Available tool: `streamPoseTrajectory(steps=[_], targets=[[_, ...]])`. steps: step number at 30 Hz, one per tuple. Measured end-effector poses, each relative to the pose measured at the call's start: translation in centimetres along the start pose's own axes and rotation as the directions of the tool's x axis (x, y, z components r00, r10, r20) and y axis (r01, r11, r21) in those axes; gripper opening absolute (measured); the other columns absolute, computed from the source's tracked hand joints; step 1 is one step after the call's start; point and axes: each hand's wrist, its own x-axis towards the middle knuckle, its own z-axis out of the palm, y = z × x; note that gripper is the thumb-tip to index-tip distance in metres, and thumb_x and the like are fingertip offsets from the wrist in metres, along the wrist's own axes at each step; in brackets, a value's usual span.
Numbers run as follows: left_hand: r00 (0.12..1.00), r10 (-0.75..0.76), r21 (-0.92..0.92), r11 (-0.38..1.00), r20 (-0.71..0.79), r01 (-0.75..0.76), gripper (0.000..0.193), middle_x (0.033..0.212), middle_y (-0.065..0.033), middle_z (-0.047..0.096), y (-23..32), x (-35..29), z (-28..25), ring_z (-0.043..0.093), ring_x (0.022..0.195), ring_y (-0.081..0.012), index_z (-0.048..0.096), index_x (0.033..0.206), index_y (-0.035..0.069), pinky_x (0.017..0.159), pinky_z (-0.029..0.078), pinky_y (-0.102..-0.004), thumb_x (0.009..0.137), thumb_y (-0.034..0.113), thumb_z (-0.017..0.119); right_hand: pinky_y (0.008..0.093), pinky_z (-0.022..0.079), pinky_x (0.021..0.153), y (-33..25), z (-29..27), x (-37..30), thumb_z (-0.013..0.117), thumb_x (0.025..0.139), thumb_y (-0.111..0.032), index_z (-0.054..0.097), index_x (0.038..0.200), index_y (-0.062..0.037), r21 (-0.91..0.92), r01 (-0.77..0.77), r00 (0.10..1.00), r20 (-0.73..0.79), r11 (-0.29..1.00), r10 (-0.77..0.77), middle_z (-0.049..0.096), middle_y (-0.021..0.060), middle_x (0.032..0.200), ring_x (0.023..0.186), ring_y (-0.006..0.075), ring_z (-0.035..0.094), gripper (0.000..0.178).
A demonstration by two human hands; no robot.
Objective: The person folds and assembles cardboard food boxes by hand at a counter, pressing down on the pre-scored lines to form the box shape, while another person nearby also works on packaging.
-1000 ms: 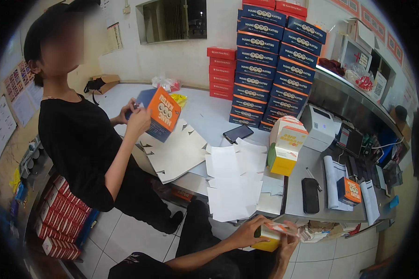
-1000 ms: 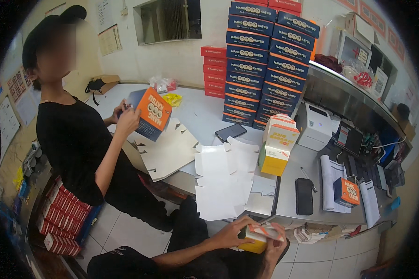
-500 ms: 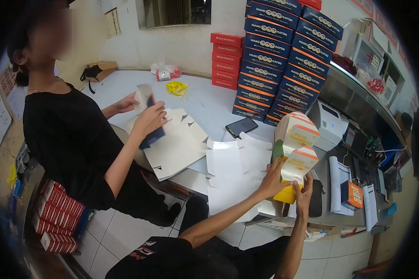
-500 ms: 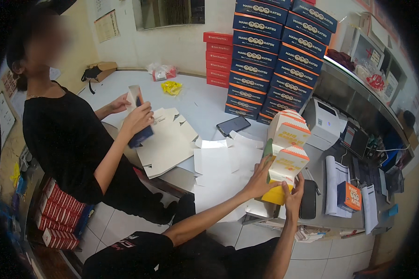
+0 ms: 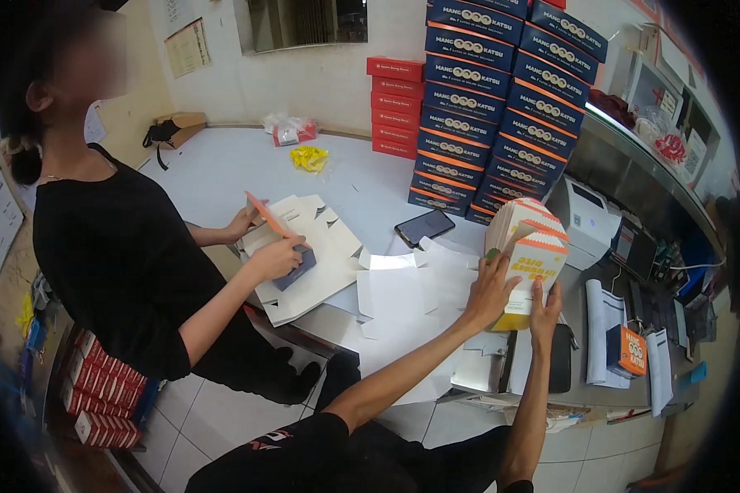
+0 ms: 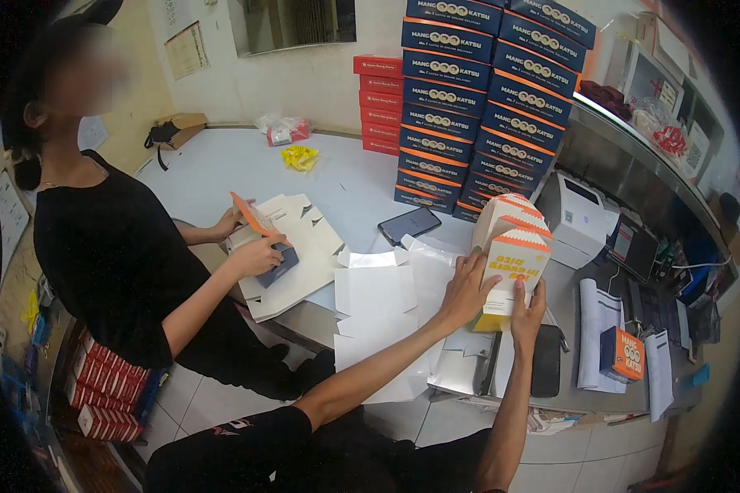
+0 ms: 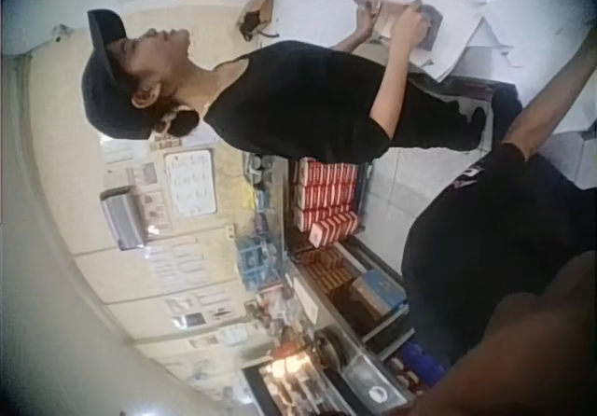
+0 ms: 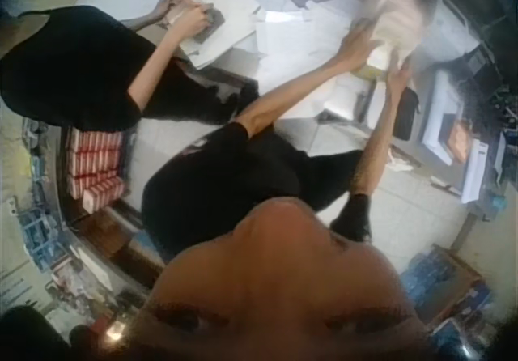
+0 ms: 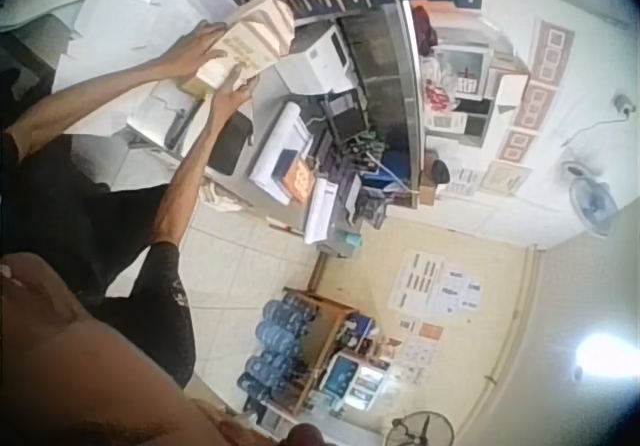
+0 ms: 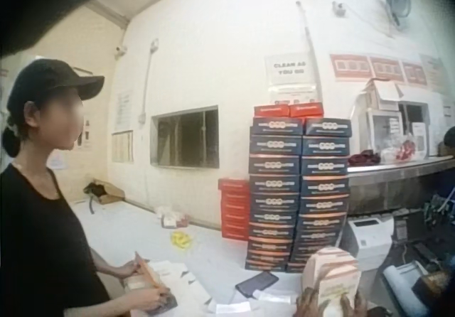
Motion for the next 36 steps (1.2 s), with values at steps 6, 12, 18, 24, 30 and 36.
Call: streamPoseTrajectory(steps=[6, 12, 18, 24, 30, 36], targets=[[0.976, -0.212, -0.042, 0.976, 0.044, 0.214, 0.049, 0.123, -0.0183, 0.057, -0.1, 3.1, -0.7, 0.049, 0.116, -0.0344, 0.054, 0.123, -0.002, 0.096, 0.045, -0.0436, 0.091, 0.034, 0.064, 0.0352, 0.052, 0.088, 0.1, -0.9, -2.0, 0.075, 0.083, -0.013, 0.039, 0.143, -0.0036, -0.104, 0.100, 0.992, 0.086, 0.990, -0.092, 0.053, 0.0143, 0.128, 0.108, 0.0216, 0.057, 0.071], [0.998, -0.045, -0.031, 0.999, -0.036, 0.044, 0.075, 0.139, -0.0242, 0.042, -1.5, 2.8, 1.8, 0.044, 0.121, -0.0411, 0.033, 0.141, -0.006, 0.102, 0.039, -0.0483, 0.088, 0.037, 0.067, 0.0339, 0.051, 0.088, 2.0, -0.6, 1.5, 0.070, 0.089, -0.018, 0.042, 0.143, -0.0050, -0.193, 0.011, 0.996, 0.087, 0.981, 0.005, 0.054, 0.0134, 0.131, 0.110, 0.0207, 0.055, 0.062], [0.981, -0.184, 0.172, 0.966, -0.058, 0.191, 0.073, 0.145, -0.0254, 0.034, -4.5, 2.5, 4.6, 0.041, 0.124, -0.0447, 0.021, 0.145, -0.007, 0.103, 0.037, -0.0559, 0.097, 0.040, 0.050, 0.0311, 0.048, 0.089, 3.8, 1.3, 4.5, 0.056, 0.099, -0.034, 0.049, 0.136, -0.0056, -0.254, -0.152, 0.974, 0.127, 0.955, 0.188, 0.061, 0.0133, 0.118, 0.108, 0.0196, 0.058, 0.047], [0.879, -0.469, 0.247, 0.864, 0.081, 0.438, 0.057, 0.133, -0.0237, 0.046, -6.1, 6.0, 7.0, 0.044, 0.122, -0.0409, 0.041, 0.130, -0.004, 0.097, 0.040, -0.0589, 0.099, 0.044, 0.043, 0.0427, 0.047, 0.093, 7.8, 1.4, 7.5, 0.045, 0.098, -0.051, 0.054, 0.123, 0.0064, -0.612, -0.140, 0.958, 0.115, 0.779, 0.263, 0.063, 0.0283, 0.116, 0.109, 0.0397, 0.062, 0.063], [0.927, -0.374, 0.245, 0.902, 0.034, 0.355, 0.062, 0.141, -0.0246, 0.038, -7.1, 5.1, 6.3, 0.039, 0.128, -0.0415, 0.034, 0.138, -0.004, 0.101, 0.037, -0.0583, 0.099, 0.042, 0.044, 0.0458, 0.047, 0.093, 6.8, 2.8, 6.1, 0.046, 0.096, -0.057, 0.055, 0.118, 0.0062, -0.672, -0.247, 0.931, 0.035, 0.698, 0.363, 0.063, 0.0314, 0.113, 0.112, 0.0439, 0.059, 0.068], [0.950, -0.085, 0.343, 0.939, 0.301, -0.025, 0.087, 0.158, -0.0248, 0.009, -3.9, -5.5, 1.3, 0.008, 0.145, -0.0463, 0.015, 0.152, 0.001, 0.114, 0.017, -0.0612, 0.091, 0.049, 0.055, 0.0460, 0.049, 0.090, 7.1, 3.5, 4.4, 0.059, 0.081, -0.072, 0.044, 0.128, 0.0048, -0.660, -0.457, 0.886, -0.279, 0.596, 0.369, 0.063, 0.0294, 0.114, 0.109, 0.0419, 0.061, 0.091]])
